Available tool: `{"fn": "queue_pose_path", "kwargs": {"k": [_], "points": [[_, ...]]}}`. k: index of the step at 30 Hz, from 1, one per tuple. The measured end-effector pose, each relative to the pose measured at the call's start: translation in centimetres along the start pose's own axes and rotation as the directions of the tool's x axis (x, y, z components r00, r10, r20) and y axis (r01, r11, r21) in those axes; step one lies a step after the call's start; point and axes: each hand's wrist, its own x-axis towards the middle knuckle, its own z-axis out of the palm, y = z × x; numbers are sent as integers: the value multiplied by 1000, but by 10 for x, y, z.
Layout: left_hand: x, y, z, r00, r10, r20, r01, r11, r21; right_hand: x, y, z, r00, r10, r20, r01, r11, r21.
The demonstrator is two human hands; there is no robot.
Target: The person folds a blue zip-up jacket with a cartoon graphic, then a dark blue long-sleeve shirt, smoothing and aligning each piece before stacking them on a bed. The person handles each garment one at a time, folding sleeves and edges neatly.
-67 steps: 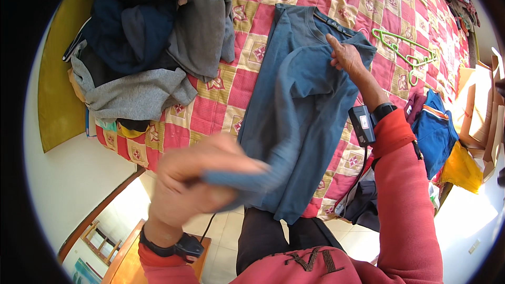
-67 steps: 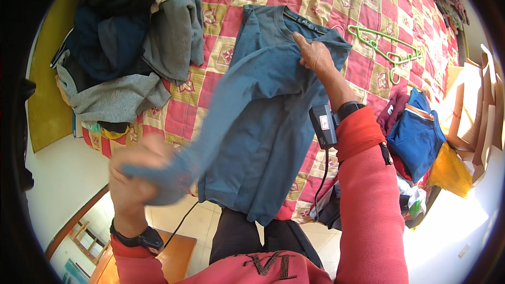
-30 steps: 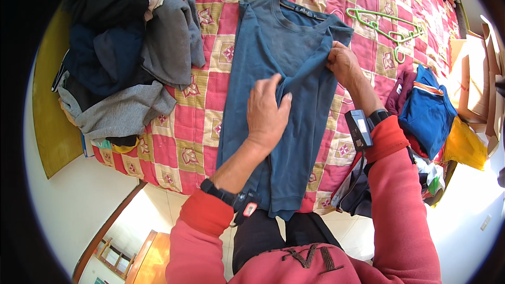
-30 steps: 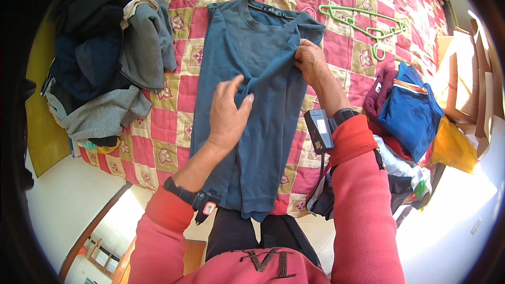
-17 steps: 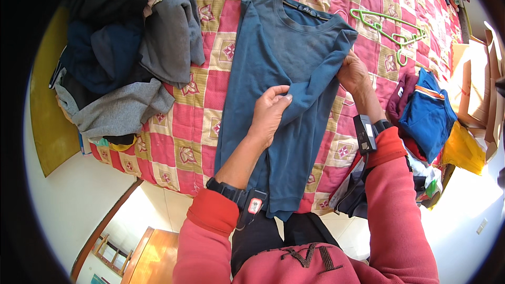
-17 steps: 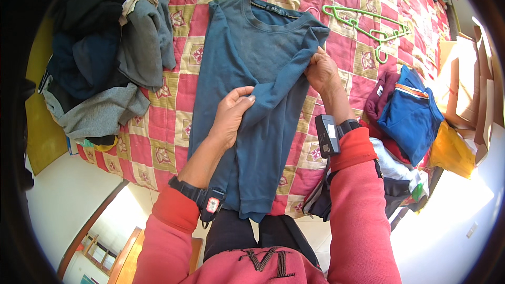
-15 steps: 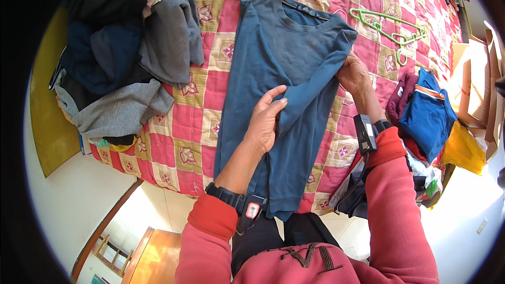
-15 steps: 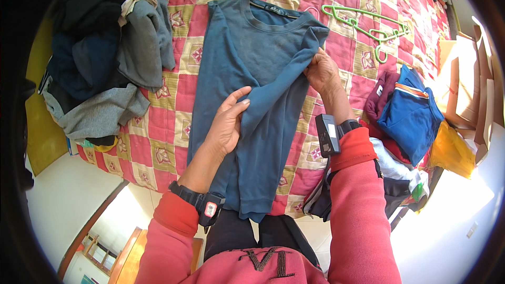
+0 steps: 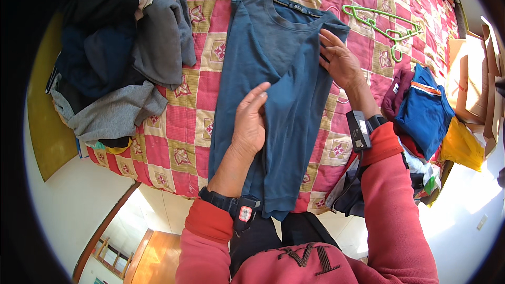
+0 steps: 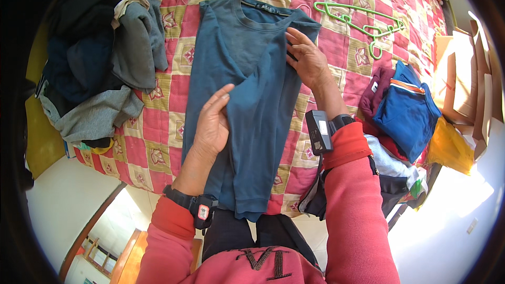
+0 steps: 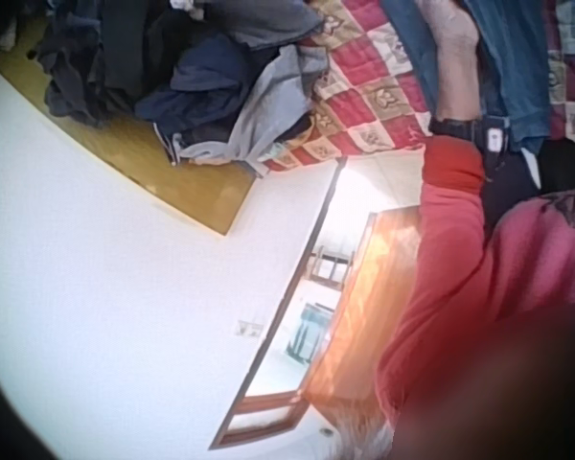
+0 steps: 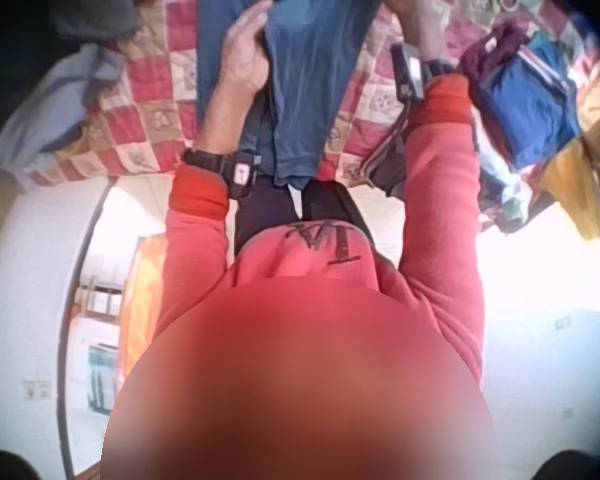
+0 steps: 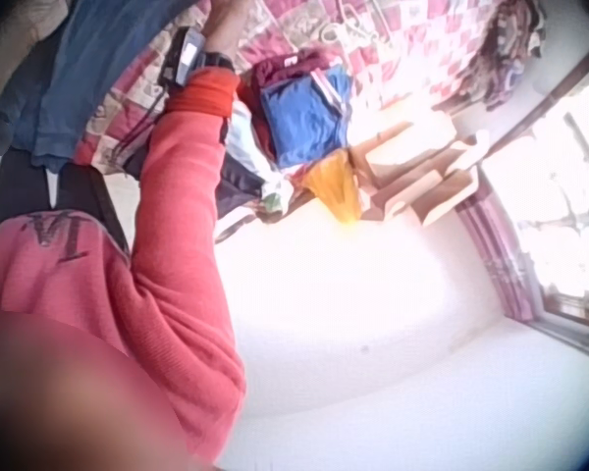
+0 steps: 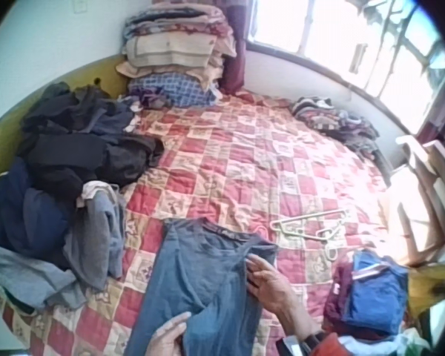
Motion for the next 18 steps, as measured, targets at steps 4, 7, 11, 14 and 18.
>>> {"fn": "queue_pose_path", "kwargs": {"k": [4,7,11,14,18], "points": [[13,14,-1,961,61,-271,-52,998,41,-4,-1,7,997,-75,-36,67,980,-186],[19,12,5,915,333,-227,-167,826,538,-7,4,2,957,-221,-188,137,915,-379],[32,17,16,882,437,174,-316,278,907,-14,13,-4,938,-295,-181,172,852,-495],[35,13,23,839,399,371,-307,-215,927,-10,19,1,931,-351,-100,258,827,-500],[40,17,23,813,281,509,-341,-478,809,11,20,12,928,-346,-137,147,679,-719]]}}
